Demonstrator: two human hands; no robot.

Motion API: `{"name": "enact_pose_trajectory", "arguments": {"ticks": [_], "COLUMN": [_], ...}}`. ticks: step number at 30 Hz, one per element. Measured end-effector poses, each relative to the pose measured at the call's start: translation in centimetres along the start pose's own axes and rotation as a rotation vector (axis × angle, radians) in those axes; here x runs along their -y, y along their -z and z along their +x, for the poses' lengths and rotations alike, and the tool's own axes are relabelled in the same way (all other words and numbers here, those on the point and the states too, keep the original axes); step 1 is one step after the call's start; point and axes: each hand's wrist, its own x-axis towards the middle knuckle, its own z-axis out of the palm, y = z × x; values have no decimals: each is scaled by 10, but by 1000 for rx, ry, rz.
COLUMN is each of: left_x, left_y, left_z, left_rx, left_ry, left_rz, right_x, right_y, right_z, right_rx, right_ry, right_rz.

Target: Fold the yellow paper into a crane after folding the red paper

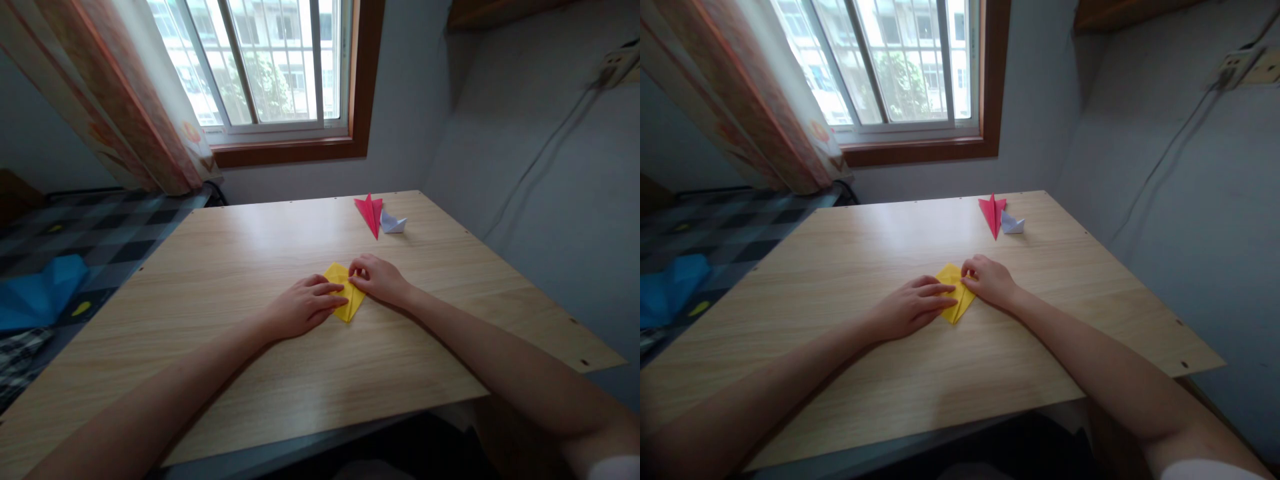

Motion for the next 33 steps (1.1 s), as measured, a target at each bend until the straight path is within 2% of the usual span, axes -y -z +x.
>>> {"name": "enact_pose_trajectory", "arguments": {"ticks": [15,25,33], "left_x": [-2,-13,-18], "left_y": [8,20,17], "left_z": [-2,-10,-11], "left_rx": [93,239,221], "left_ry": [-89,-90,-86], "left_rz": [104,145,158], "right_x": [2,-1,3], "right_y": [1,-1,2], "right_z": [0,0,-5], "right_rx": [3,-1,35], "right_ry": [-4,16,43], "right_rz": [-9,-25,-79]}}
